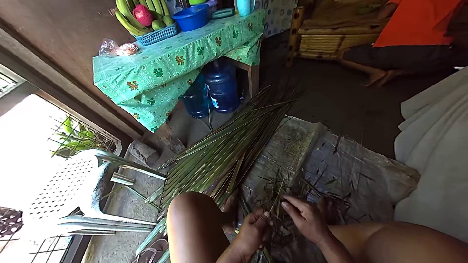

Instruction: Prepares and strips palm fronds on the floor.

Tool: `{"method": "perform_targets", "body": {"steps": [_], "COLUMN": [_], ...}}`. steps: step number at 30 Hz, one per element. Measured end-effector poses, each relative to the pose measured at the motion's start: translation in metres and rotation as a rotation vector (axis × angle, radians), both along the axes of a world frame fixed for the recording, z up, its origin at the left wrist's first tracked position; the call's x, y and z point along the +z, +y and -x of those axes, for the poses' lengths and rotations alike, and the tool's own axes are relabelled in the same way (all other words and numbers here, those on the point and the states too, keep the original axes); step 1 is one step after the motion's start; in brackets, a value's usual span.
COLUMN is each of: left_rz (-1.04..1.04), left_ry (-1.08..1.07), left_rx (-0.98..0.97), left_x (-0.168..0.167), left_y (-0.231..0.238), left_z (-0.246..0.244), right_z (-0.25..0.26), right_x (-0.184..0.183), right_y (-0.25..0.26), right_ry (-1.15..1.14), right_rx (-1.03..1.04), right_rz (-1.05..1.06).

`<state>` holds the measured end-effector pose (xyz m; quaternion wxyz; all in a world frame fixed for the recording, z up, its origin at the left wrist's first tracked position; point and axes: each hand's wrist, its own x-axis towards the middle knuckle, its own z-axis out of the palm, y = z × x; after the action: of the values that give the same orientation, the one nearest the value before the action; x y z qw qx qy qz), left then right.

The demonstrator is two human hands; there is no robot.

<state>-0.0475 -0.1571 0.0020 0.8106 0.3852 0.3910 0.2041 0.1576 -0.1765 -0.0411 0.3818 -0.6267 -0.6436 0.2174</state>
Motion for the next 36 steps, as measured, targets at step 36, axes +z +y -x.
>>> {"method": "perform_targets", "body": {"steps": [36], "left_rz": [0.026], "left_ry": [0.113], "left_rx": [-0.032], "left_x": [-0.001], "left_y": [-0.008], "left_z": [0.008], "right_z": [-0.011], "right_x": [0.01], "right_y": [-0.001], "right_ry": [-0.024], "right_rx": [-0.107], "right_rz": [0.169]}}
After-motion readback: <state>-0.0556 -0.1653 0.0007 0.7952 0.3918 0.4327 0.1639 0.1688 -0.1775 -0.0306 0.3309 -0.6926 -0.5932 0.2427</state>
